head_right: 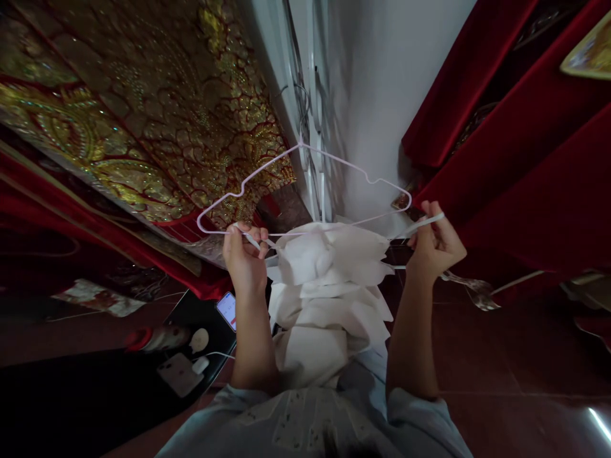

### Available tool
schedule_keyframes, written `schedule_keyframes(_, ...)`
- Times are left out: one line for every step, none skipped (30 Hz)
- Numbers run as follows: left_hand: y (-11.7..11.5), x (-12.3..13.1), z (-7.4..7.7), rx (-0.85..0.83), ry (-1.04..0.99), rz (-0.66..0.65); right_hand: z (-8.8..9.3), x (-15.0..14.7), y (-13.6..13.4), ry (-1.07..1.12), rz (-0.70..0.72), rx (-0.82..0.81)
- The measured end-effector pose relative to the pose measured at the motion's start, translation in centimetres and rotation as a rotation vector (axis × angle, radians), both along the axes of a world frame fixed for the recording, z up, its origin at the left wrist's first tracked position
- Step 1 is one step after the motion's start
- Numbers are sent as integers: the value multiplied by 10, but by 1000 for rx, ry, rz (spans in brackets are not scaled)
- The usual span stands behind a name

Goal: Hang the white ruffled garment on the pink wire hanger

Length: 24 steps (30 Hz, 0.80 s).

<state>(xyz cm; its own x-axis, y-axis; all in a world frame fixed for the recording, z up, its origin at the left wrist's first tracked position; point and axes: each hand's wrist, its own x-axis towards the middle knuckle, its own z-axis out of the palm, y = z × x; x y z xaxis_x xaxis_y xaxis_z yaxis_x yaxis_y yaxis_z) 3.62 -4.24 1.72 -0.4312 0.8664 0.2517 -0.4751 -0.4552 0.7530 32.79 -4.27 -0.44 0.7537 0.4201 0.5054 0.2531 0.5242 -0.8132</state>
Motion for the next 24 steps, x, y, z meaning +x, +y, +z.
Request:
schedule_keyframes(0,1,-1,-5,6,4,2,-5,-7,-37,62,-4)
schedule_keyframes(0,2,-1,-8,9,9,5,-11,-13,-100,161,-28)
schedule_keyframes(0,3,-1,-10,9,13,9,-18,-17,-182,275,-70)
schedule_keyframes(0,4,-2,-14,9,14,13,-25,-19,-272,390,-125)
schedule_keyframes(0,4,-2,-19,8,11,16,-31,-19,-356,493,-180)
schedule_keyframes(-1,4,-3,-24,8,6,18,-37,-17,-424,583,-227)
schedule_keyframes(-1,4,-3,-27,10,-1,18,-43,-15,-473,656,-264)
schedule_keyframes(-2,3,-4,-29,14,-14,17,-49,-12,-501,705,-285)
schedule_keyframes(-2,2,-4,-31,18,-30,14,-53,-10,-512,738,-296)
schedule_keyframes(-2,1,-5,-32,20,-47,11,-57,-7,-513,753,-295)
schedule_keyframes(-2,0,-6,-34,21,-65,7,-61,-6,-507,748,-288)
schedule_keyframes(-2,-1,-7,-36,21,-80,3,-64,-5,-497,730,-275)
schedule_keyframes(-1,-2,-8,-40,19,-92,0,-67,-5,-490,709,-263)
schedule_keyframes(0,-4,-10,-43,14,-95,-3,-69,-5,-486,690,-253)
schedule_keyframes(1,-6,-11,-46,7,-85,-5,-70,-5,-485,672,-248)
schedule_keyframes(2,-9,-13,-49,-5,-60,-6,-72,-6,-485,657,-247)
schedule_keyframes(3,-12,-15,-53,-19,-20,-7,-72,-7,-485,644,-251)
schedule_keyframes(5,-17,-17,-56,-32,31,-8,-73,-7,-486,633,-258)
schedule_keyframes(6,-23,-20,-60,-39,91,-8,-72,-7,-488,625,-264)
schedule_keyframes(7,-29,-22,-64,-40,155,-8,-72,-8,-488,621,-268)
schedule_keyframes(7,-36,-24,-64,-31,217,-9,-72,-9,-488,622,-268)
schedule_keyframes(7,-43,-25,-57,-17,276,-9,-72,-9,-486,625,-264)
schedule_keyframes(6,-50,-25,-42,1,329,-10,-72,-11,-486,627,-257)
schedule_keyframes(5,-57,-24,-19,16,375,-11,-73,-12,-488,628,-252)
